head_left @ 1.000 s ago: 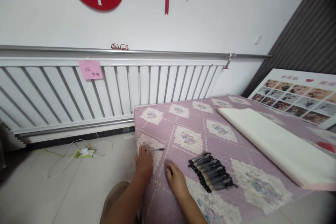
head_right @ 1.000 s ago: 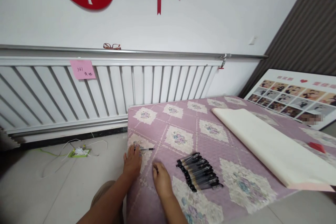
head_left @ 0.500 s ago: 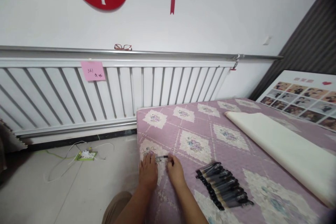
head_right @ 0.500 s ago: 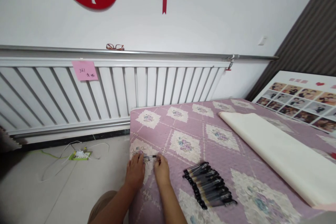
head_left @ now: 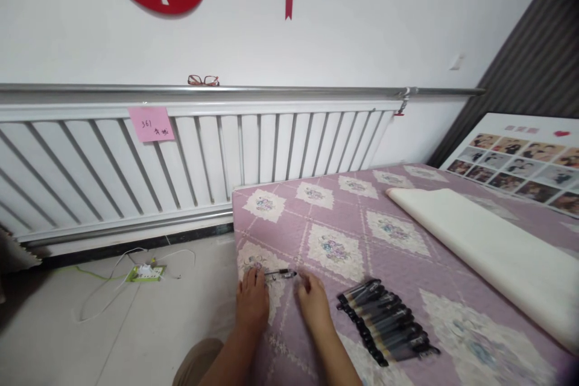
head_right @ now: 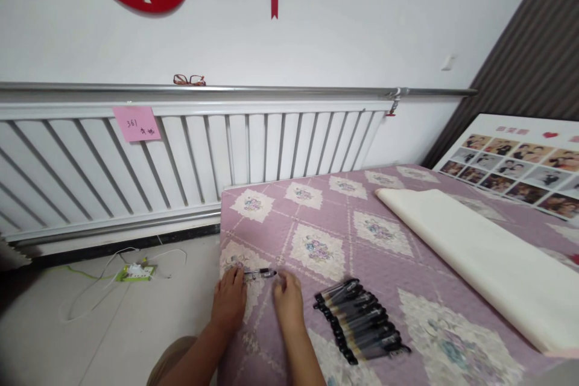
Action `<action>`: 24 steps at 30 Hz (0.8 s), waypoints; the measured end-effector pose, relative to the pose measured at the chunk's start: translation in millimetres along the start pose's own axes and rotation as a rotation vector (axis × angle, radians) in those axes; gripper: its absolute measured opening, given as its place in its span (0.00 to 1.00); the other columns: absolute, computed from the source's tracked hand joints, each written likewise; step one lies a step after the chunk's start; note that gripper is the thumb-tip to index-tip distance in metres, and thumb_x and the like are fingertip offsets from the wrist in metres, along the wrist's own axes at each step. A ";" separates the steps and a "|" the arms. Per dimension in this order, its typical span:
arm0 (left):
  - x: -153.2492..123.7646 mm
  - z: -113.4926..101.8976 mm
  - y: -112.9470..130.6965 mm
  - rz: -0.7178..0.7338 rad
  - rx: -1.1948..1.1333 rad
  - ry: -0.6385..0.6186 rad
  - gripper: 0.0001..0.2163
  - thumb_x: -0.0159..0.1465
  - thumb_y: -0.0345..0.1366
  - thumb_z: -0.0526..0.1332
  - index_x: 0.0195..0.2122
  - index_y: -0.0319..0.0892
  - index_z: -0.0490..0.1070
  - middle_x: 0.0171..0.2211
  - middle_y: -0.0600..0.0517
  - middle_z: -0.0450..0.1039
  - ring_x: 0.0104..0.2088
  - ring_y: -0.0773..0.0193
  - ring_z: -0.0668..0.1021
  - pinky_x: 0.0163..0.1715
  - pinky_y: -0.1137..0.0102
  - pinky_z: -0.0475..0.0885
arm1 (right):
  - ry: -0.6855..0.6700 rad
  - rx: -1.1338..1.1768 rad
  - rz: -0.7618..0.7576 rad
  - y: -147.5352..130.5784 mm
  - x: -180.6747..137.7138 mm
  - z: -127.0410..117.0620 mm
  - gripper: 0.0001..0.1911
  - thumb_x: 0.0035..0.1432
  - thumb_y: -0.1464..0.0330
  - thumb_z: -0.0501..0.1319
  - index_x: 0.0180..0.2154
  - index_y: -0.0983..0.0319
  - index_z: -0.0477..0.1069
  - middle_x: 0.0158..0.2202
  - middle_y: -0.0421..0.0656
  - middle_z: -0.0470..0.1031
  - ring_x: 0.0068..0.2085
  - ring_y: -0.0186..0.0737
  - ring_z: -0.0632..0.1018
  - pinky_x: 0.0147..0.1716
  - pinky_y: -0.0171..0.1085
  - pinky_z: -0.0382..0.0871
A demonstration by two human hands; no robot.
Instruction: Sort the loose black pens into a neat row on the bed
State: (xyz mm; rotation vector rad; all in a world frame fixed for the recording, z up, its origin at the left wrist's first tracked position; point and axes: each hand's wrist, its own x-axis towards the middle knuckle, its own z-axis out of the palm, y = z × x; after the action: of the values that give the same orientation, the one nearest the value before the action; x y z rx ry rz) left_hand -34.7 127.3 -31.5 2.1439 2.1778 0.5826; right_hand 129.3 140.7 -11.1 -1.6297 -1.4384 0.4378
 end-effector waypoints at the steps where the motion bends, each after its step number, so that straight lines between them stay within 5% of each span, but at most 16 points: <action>1: -0.1 -0.4 -0.1 0.005 0.000 0.001 0.20 0.64 0.32 0.50 0.59 0.46 0.58 0.58 0.46 0.61 0.59 0.56 0.61 0.56 0.58 0.57 | -0.027 -0.021 -0.025 -0.9 -3.1 -3.1 0.14 0.48 0.70 0.54 0.36 0.63 0.74 0.35 0.48 0.76 0.38 0.45 0.75 0.42 0.40 0.68; 6: -0.8 -1.1 -0.9 0.030 0.003 0.007 0.20 0.65 0.32 0.49 0.58 0.45 0.58 0.58 0.46 0.61 0.58 0.57 0.61 0.55 0.59 0.57 | -0.114 -0.140 -0.112 -18.8 -12.6 3.0 0.11 0.49 0.74 0.54 0.29 0.58 0.75 0.32 0.46 0.75 0.38 0.45 0.73 0.41 0.39 0.65; 13: -2.1 0.7 -2.7 0.043 0.023 0.019 0.19 0.65 0.33 0.49 0.57 0.45 0.59 0.58 0.46 0.61 0.58 0.58 0.62 0.55 0.62 0.58 | -0.154 -0.236 -0.184 -23.5 -23.5 -3.6 0.14 0.50 0.77 0.53 0.34 0.59 0.74 0.36 0.45 0.75 0.40 0.43 0.73 0.42 0.37 0.64; 18: -2.1 4.5 -5.5 0.070 0.038 0.029 0.19 0.65 0.32 0.49 0.57 0.44 0.59 0.57 0.46 0.61 0.57 0.58 0.63 0.54 0.62 0.59 | -0.097 -0.215 -0.278 -6.6 -33.6 -41.9 0.13 0.52 0.77 0.52 0.36 0.61 0.72 0.37 0.45 0.75 0.41 0.42 0.73 0.42 0.38 0.66; 24: -1.7 7.6 -9.0 0.082 0.031 0.036 0.19 0.64 0.32 0.49 0.58 0.42 0.58 0.57 0.45 0.62 0.57 0.57 0.63 0.54 0.61 0.59 | 0.097 -0.397 -0.342 33.0 -6.2 -126.6 0.12 0.55 0.73 0.53 0.39 0.62 0.72 0.38 0.48 0.75 0.40 0.45 0.73 0.42 0.42 0.67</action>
State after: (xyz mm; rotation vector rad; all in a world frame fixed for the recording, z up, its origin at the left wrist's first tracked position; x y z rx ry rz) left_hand -41.2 127.7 -41.6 2.2648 2.1397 0.5999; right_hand 242.7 89.0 29.3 -1.6314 -1.7660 -0.1298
